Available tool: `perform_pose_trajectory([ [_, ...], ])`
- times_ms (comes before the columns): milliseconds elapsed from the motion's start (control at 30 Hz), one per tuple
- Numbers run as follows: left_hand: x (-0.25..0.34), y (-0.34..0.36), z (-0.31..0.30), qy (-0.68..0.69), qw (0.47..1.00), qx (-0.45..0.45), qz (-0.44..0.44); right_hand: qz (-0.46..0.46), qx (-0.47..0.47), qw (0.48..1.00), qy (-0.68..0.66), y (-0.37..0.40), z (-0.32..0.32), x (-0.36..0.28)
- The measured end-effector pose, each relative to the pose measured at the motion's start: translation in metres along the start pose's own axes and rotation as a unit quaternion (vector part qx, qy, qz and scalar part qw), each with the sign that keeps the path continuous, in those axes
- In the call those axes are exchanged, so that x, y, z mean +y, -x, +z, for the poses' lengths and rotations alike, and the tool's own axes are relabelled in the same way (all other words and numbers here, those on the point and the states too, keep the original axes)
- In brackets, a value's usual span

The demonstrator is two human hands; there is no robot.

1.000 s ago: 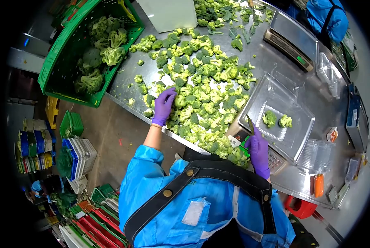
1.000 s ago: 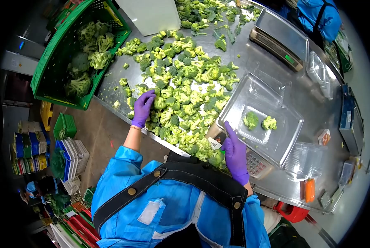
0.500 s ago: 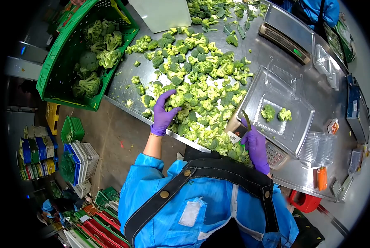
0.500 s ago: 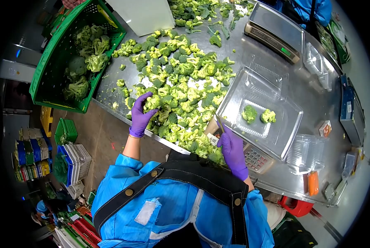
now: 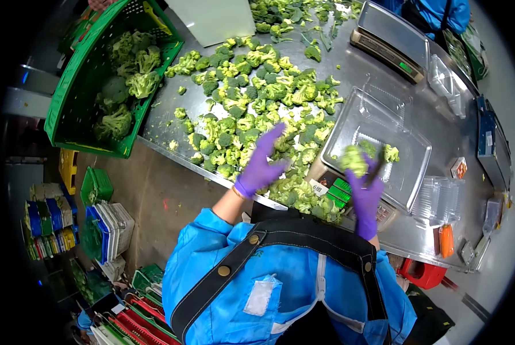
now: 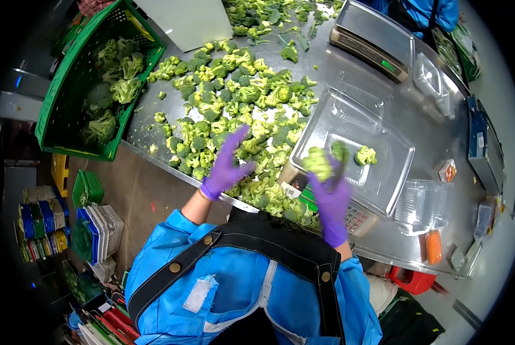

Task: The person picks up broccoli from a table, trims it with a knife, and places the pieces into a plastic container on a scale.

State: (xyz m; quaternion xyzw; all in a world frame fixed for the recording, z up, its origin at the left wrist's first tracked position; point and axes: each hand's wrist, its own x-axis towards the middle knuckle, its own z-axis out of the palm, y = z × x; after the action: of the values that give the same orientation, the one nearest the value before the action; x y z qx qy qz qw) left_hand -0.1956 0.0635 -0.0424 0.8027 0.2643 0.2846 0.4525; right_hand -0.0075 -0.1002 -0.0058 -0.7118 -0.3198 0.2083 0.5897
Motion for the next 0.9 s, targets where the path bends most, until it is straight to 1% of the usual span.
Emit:
perform_pose_trajectory([
  [33, -0.032, -0.002, -0.013, -0.104, 0.992, 0.066, -0.014, 0.001, 0.044, 0.992, 0.115, -0.007, -0.017, -0.002],
  [67, -0.067, -0.002, -0.026, -0.207, 0.969, 0.13, -0.027, -0.009, 0.08, 0.99, 0.116, -0.014, -0.026, -0.005],
  [100, -0.097, 0.0, -0.039, -0.279, 0.943, 0.168, -0.064, 0.003, 0.091, 0.984, 0.15, -0.017, -0.035, -0.01],
  [133, -0.121, 0.001, -0.051, -0.348, 0.91, 0.205, -0.099, 0.003, 0.092, 0.984, 0.15, -0.02, -0.041, -0.001],
  [167, -0.137, 0.003, -0.061, -0.358, 0.906, 0.185, -0.133, -0.055, 0.1, 0.975, 0.189, -0.022, -0.048, 0.014],
  [200, -0.14, 0.0, -0.071, -0.367, 0.9, 0.165, -0.166, -0.113, 0.108, 0.961, 0.227, -0.024, -0.047, 0.013],
  [233, -0.142, -0.002, -0.079, -0.372, 0.908, 0.125, -0.149, -0.037, 0.117, 0.981, 0.148, -0.018, -0.041, 0.007],
  [267, -0.144, -0.003, -0.086, -0.372, 0.908, 0.124, -0.149, -0.036, 0.117, 0.981, 0.148, -0.014, -0.037, 0.003],
  [300, -0.139, -0.007, -0.091, -0.254, 0.946, 0.133, -0.15, -0.015, 0.088, 0.988, 0.124, -0.011, -0.035, 0.001],
  [333, -0.134, -0.012, -0.095, -0.134, 0.97, 0.139, -0.148, 0.007, 0.06, 0.993, 0.1, -0.009, -0.032, -0.001],
  [367, -0.127, -0.013, -0.095, 0.034, 0.965, 0.194, -0.171, 0.011, 0.048, 0.994, 0.099, -0.006, -0.029, -0.005],
  [400, -0.11, -0.016, -0.099, 0.123, 0.959, 0.191, -0.168, 0.013, 0.051, 0.994, 0.098, -0.005, -0.026, -0.004],
  [467, -0.112, -0.014, -0.095, 0.249, 0.94, 0.183, -0.141, 0.003, 0.008, 0.997, 0.083, -0.002, -0.022, -0.002],
  [500, -0.094, -0.016, -0.09, 0.126, 0.969, 0.16, -0.139, 0.0, -0.014, 0.995, 0.1, -0.002, -0.02, -0.004],
  [533, -0.076, -0.018, -0.086, 0.002, 0.982, 0.134, -0.134, 0.001, -0.015, 0.995, 0.101, -0.002, -0.016, -0.004],
  [567, -0.095, -0.015, -0.083, -0.102, 0.989, 0.085, -0.067, 0.008, -0.023, 0.997, 0.078, -0.002, -0.012, -0.005],
  [600, -0.101, -0.014, -0.077, -0.197, 0.976, 0.057, -0.068, 0.014, -0.032, 0.998, 0.056, -0.001, -0.008, -0.006],
  [667, -0.108, -0.009, -0.07, -0.312, 0.942, -0.006, -0.126, 0.028, -0.042, 0.997, 0.064, 0.0, -0.007, -0.012],
  [700, -0.112, -0.01, -0.072, -0.313, 0.942, -0.006, -0.122, 0.028, -0.044, 0.996, 0.067, 0.001, -0.007, -0.012],
  [767, -0.123, -0.009, -0.077, -0.219, 0.968, 0.039, -0.117, 0.029, -0.044, 0.996, 0.071, 0.003, -0.01, -0.009],
  [800, -0.115, -0.01, -0.075, -0.129, 0.98, 0.101, -0.113, 0.032, -0.047, 0.996, 0.072, 0.003, -0.012, -0.006],
  [867, -0.093, -0.012, -0.076, -0.01, 0.99, 0.127, -0.066, 0.036, -0.049, 0.996, 0.071, 0.003, -0.012, -0.003],
  [900, -0.078, -0.013, -0.075, -0.011, 0.99, 0.125, -0.065, 0.033, -0.05, 0.997, 0.055, 0.003, -0.01, -0.002],
])
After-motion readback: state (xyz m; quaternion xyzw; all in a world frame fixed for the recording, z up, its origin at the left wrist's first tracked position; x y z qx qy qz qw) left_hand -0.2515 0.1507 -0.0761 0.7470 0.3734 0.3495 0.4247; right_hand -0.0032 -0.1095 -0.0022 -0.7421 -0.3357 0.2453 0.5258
